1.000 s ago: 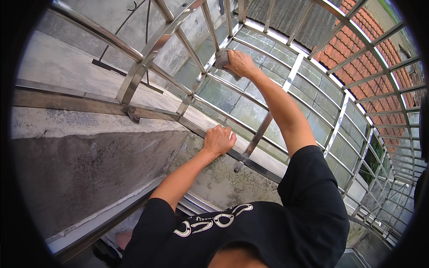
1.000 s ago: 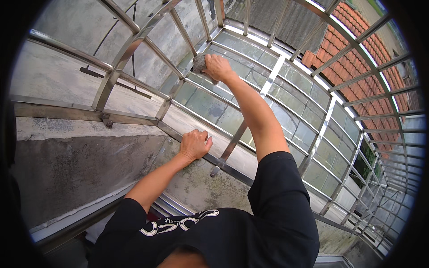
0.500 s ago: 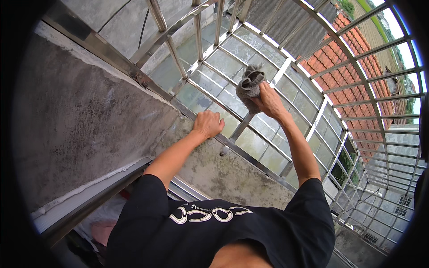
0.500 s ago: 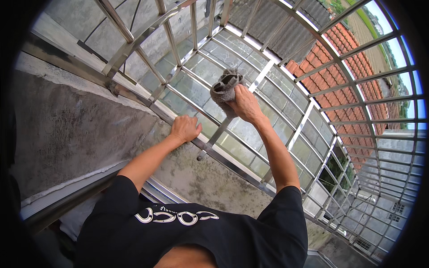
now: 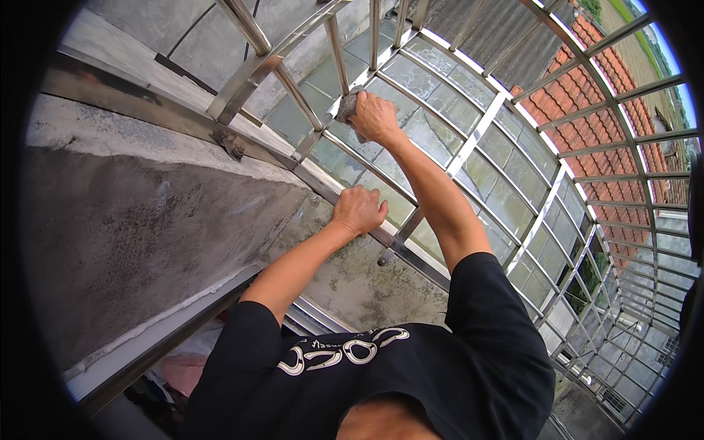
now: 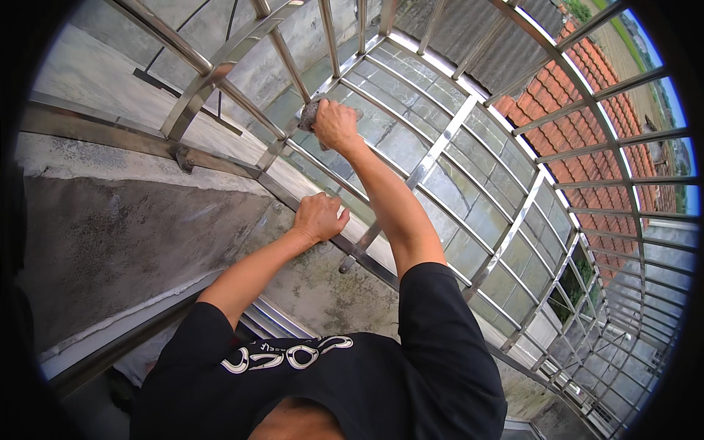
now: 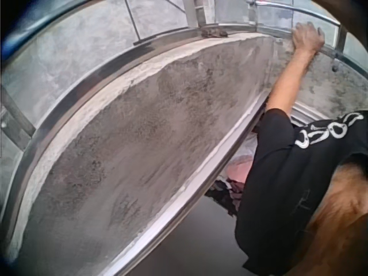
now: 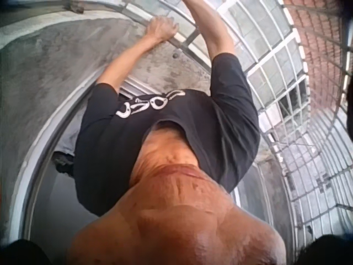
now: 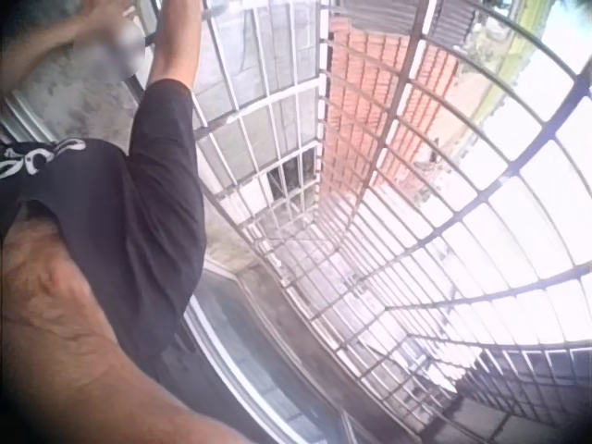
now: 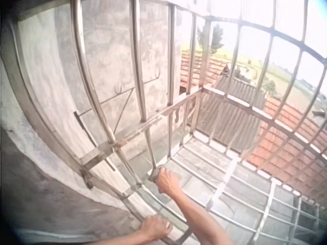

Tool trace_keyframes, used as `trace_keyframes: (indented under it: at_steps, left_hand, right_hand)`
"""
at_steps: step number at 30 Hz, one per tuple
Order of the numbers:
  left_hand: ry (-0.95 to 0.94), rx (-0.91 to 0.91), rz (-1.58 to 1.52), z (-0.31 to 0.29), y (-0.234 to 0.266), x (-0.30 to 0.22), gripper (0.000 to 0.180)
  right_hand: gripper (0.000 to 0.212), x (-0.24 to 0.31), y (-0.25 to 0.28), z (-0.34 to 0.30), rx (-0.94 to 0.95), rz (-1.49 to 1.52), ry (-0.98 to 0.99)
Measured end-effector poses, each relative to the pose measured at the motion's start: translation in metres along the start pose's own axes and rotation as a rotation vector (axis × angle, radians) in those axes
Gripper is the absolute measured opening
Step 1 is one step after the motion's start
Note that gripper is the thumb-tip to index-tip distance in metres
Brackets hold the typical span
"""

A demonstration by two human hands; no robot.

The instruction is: The person wipes a metal window grille and window frame with a cloth, then moves inside to wipe a bed frame and the floor. The person uses a cloth to clean multiple surfaces in sequence.

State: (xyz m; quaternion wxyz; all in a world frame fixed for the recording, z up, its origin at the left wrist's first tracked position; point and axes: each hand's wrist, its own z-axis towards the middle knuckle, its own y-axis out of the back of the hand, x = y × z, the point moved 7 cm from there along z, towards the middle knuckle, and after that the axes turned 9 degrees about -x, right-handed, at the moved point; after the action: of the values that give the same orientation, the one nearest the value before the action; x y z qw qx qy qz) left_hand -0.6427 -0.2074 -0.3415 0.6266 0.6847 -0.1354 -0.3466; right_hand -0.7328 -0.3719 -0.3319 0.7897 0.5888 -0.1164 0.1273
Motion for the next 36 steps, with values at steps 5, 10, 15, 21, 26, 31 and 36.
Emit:
trace_keyframes:
  at_steps: [5, 10, 15, 21, 26, 31, 36]
  left_hand:
    - [0.006, -0.065, 0.002, 0.0, 0.001, 0.013, 0.034]
    - [0.01, -0.025, -0.022, 0.001, -0.006, 0.006, 0.034]
    - [-0.005, 0.024, 0.018, -0.004, -0.009, 0.006, 0.032]
    - [-0.04, -0.103, 0.007, 0.004, 0.0, 0.001, 0.032]
    - [-0.002, -0.092, 0.012, -0.001, -0.003, 0.012, 0.033]
    - [-0.096, -0.218, -0.178, -0.002, 0.008, 0.009, 0.02]
    - [0.01, -0.419, -0.35, -0.001, 0.037, 0.014, 0.019]
  right_hand:
    - [0.044, -0.039, 0.022, -0.058, 0.133, 0.044, 0.028]
    - [0.043, -0.083, 0.065, -0.124, 0.258, 0.021, 0.079]
    - [0.043, -0.033, 0.037, -0.079, 0.009, -0.137, 0.085]
    - [0.044, -0.016, 0.0, 0.008, 0.102, 0.056, 0.09]
    - [0.036, -0.024, 0.084, -0.066, -0.095, 0.092, 0.21]
    - [0.048, -0.011, 0.129, -0.174, 0.079, 0.028, 0.332]
    - [0.034, -0.009, 0.054, -0.17, 0.384, 0.024, 0.111]
